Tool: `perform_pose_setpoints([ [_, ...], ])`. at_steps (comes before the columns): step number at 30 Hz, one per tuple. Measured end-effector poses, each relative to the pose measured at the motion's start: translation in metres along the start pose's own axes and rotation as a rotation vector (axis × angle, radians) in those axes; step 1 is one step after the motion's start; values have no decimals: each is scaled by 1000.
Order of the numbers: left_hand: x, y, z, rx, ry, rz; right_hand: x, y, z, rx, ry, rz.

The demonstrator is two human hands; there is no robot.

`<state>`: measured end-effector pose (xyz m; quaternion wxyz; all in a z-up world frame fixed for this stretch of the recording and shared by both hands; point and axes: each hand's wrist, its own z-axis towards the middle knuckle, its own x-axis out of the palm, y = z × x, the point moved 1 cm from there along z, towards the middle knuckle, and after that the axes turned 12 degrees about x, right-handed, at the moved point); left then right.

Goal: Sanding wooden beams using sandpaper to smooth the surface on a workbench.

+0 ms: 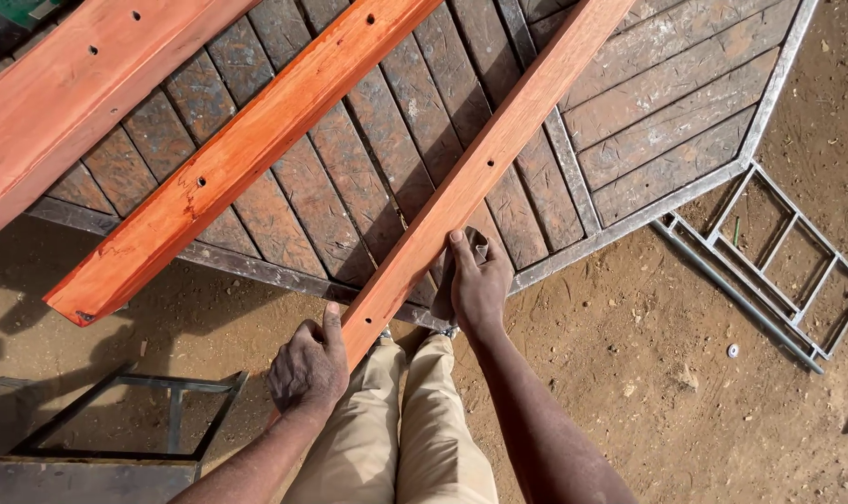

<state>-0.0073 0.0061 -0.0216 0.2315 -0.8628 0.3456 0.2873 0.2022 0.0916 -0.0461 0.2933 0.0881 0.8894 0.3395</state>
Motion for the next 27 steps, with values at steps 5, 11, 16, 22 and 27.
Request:
perform_pose_setpoints([
  [5,2,3,1,2,-17,-18,2,-9,66,-111,-25,54],
  [11,4,-1,2,-6,-21,-10,4,-25,-1,-8,31,43],
  [16,2,-1,0,-17,-20,-35,5,-21,47,-122,-3,-3],
  [22,-5,-7,-2,7,-36,-28,17,-17,-36,-53,36,-56],
  [27,1,2,-1,33,-38,-41,11,-20,-11,-163,65,-115],
])
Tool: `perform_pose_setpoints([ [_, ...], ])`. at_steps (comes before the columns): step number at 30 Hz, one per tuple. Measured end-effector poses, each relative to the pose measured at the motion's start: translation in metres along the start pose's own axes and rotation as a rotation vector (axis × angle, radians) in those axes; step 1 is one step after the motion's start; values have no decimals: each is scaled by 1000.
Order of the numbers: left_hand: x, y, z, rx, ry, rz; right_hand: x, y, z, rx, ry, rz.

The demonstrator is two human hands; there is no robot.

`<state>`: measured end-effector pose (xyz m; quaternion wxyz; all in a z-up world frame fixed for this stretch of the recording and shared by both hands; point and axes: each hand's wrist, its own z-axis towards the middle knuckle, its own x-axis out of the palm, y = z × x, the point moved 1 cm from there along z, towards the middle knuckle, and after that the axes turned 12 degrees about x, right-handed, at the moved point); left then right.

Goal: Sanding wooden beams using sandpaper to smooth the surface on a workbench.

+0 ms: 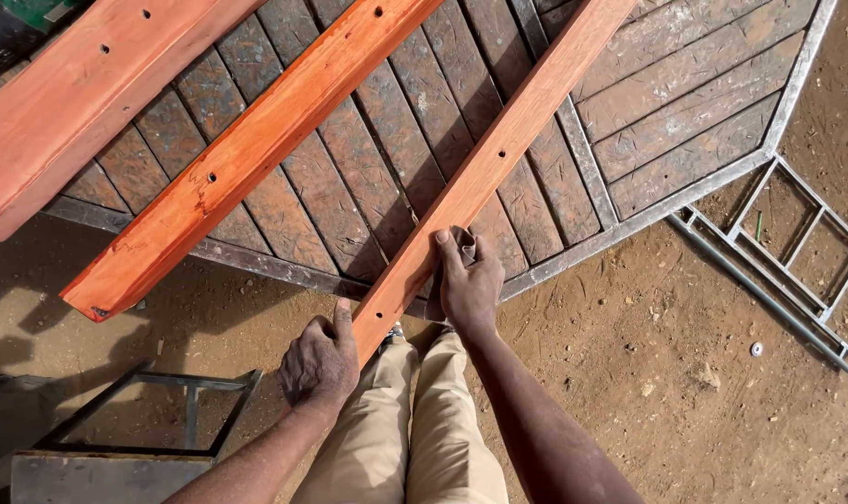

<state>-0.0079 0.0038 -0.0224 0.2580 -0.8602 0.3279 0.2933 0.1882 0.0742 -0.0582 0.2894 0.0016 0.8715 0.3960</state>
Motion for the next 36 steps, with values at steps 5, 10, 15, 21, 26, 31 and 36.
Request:
perform_pose_setpoints([
  [5,-2,0,-3,2,19,-1,8,-19,2,23,-18,81],
  [10,-2,2,-2,-5,21,-1,21,-31,-82,171,110,37],
  [15,3,5,4,36,-20,-21,16,-32,9,73,47,186],
  [21,2,4,3,26,-14,-10,28,-48,-88,212,143,174],
  [26,5,6,6,38,-38,5,6,-23,-57,39,104,50],
  [31,5,8,-4,81,-39,1,5,-28,-25,-38,-16,89],
  [36,5,3,6,76,-58,12,10,-11,-93,154,155,53],
])
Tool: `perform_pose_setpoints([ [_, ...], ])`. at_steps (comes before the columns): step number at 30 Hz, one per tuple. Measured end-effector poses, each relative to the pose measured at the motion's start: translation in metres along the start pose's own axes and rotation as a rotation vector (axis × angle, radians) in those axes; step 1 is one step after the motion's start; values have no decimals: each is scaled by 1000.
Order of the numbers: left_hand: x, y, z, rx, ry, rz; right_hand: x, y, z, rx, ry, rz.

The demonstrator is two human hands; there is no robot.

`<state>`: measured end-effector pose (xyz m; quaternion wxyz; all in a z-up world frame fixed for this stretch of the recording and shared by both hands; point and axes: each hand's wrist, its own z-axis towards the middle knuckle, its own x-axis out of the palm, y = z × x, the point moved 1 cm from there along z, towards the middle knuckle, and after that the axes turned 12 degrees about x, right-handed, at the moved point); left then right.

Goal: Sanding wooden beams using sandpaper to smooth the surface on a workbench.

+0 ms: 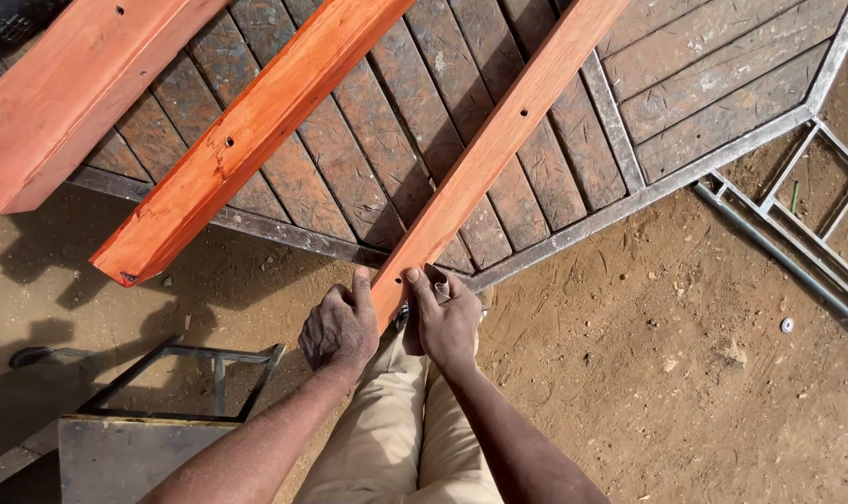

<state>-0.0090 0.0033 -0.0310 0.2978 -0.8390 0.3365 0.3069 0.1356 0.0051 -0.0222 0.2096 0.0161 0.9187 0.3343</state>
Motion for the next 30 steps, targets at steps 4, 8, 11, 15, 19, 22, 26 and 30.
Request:
perform_pose_setpoints([
  [4,-1,1,-3,-5,-5,-8,-12,5,86,-98,-82,7],
  [8,4,7,-8,-6,-36,-9,-11,27,87,-63,-112,179],
  [11,1,0,3,1,-65,-25,7,5,52,41,-37,209],
  [15,-1,-1,-8,-2,-32,-7,-4,-19,60,-19,-37,-1],
  [19,4,9,-7,-37,-11,8,-21,32,107,-38,-82,124],
  [22,4,6,-2,-2,-31,-39,-15,-2,138,-139,-69,295],
  [26,5,6,1,-35,8,33,1,-20,72,51,14,227],
  [30,-3,1,-5,-33,17,16,-17,19,96,-71,-31,231],
])
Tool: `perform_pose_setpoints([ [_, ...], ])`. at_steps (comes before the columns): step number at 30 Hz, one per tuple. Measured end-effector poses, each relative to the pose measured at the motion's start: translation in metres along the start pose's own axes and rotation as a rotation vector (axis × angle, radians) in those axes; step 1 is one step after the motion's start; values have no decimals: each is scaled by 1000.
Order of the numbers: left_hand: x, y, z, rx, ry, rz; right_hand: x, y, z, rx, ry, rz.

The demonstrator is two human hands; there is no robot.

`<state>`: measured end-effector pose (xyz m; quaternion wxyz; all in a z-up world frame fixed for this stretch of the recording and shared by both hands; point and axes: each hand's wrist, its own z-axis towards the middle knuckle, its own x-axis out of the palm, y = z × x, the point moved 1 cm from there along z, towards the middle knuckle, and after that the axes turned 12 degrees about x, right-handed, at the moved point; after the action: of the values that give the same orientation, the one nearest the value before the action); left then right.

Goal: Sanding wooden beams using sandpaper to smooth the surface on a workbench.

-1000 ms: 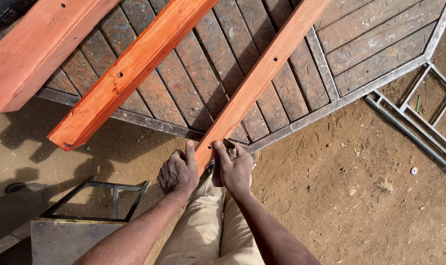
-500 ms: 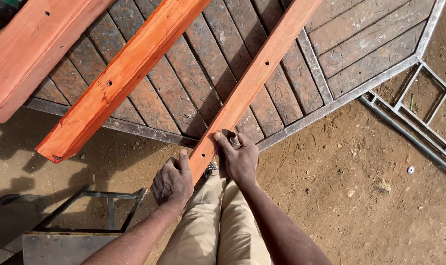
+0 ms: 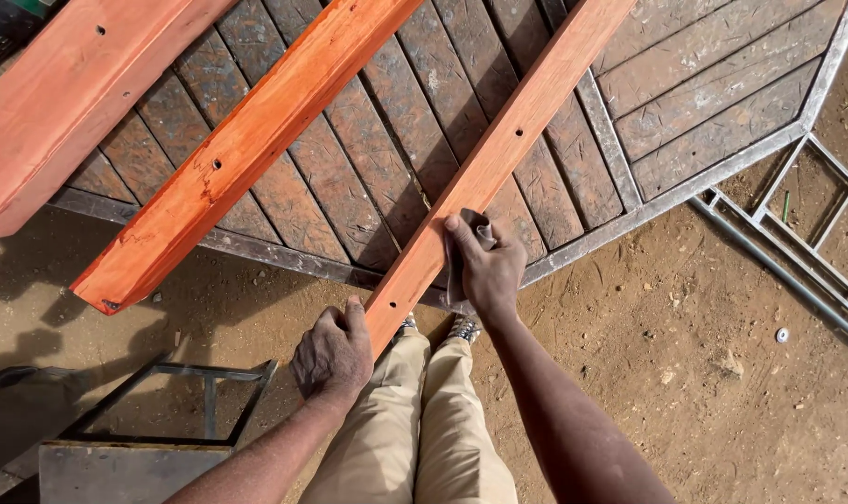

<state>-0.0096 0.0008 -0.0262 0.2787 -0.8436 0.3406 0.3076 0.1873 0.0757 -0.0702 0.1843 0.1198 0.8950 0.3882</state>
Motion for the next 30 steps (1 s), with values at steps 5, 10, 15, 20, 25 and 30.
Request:
perform_pose_setpoints([
  [5,2,3,-1,7,-4,-11,0,-18,41,-61,-104,108],
  [10,4,1,3,15,-29,-17,8,-26,-29,56,-36,-42],
  [15,5,1,1,20,-41,-17,-19,-2,87,-129,-102,73],
  [20,4,-2,3,20,-43,-16,4,-41,32,-53,-93,59],
  [25,7,-3,5,3,-54,-8,-1,-4,21,-97,-41,-150],
  [30,2,-2,2,24,-43,-22,6,16,43,-17,-74,100],
])
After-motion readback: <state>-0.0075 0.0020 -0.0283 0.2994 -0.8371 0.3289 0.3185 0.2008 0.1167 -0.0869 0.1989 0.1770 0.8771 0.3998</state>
